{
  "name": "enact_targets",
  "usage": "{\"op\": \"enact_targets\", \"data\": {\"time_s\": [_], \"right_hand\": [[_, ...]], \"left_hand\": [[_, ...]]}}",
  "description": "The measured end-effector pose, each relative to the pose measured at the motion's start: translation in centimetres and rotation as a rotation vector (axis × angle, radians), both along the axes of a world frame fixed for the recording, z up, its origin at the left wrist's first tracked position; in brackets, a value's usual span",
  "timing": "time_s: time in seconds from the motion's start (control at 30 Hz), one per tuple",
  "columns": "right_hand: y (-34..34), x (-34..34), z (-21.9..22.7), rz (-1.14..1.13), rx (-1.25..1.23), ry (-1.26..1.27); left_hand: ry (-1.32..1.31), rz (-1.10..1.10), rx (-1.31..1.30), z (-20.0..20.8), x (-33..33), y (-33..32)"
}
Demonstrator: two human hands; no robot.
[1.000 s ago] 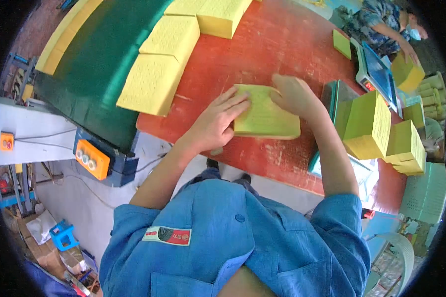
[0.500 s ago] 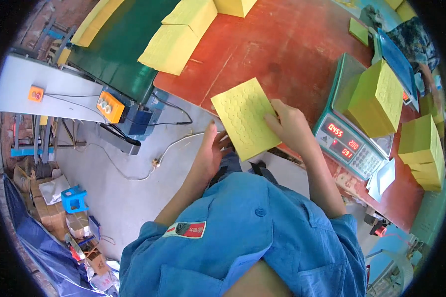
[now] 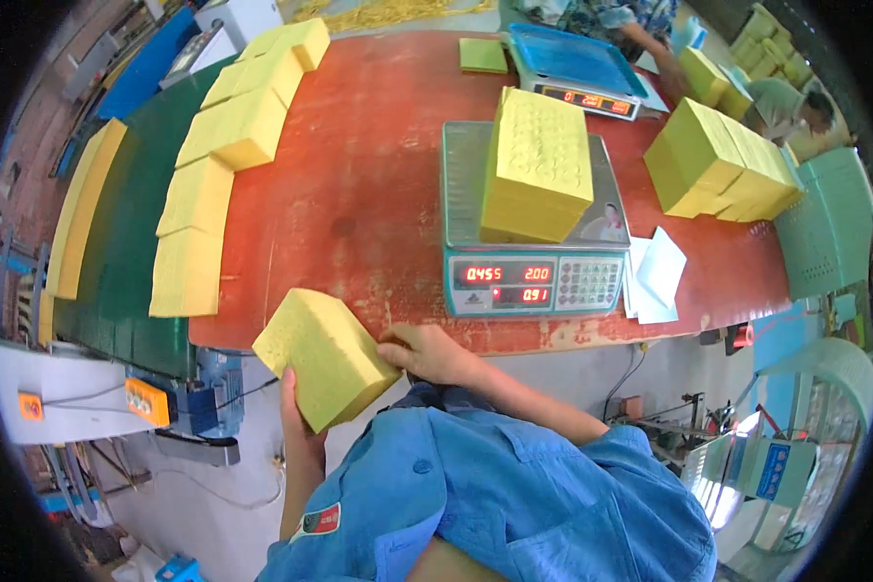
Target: The person is weighing stacks of yellow paper blocks on an electronic scale and moving them from the table to a conveyor belt.
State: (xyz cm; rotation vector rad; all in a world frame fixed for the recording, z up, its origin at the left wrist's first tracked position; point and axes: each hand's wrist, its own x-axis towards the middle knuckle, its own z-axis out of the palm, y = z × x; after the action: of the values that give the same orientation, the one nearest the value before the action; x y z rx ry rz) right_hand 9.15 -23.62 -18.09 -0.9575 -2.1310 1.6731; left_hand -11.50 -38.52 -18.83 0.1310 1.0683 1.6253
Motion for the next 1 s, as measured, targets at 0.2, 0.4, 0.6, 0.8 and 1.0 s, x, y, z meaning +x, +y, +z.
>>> {"op": "enact_targets", "data": {"time_s": [0.2, 0.4, 0.6, 0.8, 1.0], "right_hand": [[0.9, 3.4, 8.1, -0.163, 0.18, 0.212], [5.9, 10.6, 12.4, -0.588, -0.187, 0.93], [11.7, 13.8, 17.7, -0.852, -0.221, 0.872], [18.0, 17.1, 14.4, -0.733, -0.338, 0.773], [19.6, 17.2, 14.2, -0.673, -0.268, 0.689]], "left_hand": [[0.24, -0.144, 0.176, 9.5, 1.5, 6.7], [0.098, -0.542, 0.536, 16.5, 5.9, 20.5], [0.297, -0.81, 0.554, 22.6, 13.4, 30.4], [0.258, -1.037, 0.314, 19.6, 14.0, 37.5], [0.364, -0.964, 0.323, 18.6, 12.6, 38.2]]}}
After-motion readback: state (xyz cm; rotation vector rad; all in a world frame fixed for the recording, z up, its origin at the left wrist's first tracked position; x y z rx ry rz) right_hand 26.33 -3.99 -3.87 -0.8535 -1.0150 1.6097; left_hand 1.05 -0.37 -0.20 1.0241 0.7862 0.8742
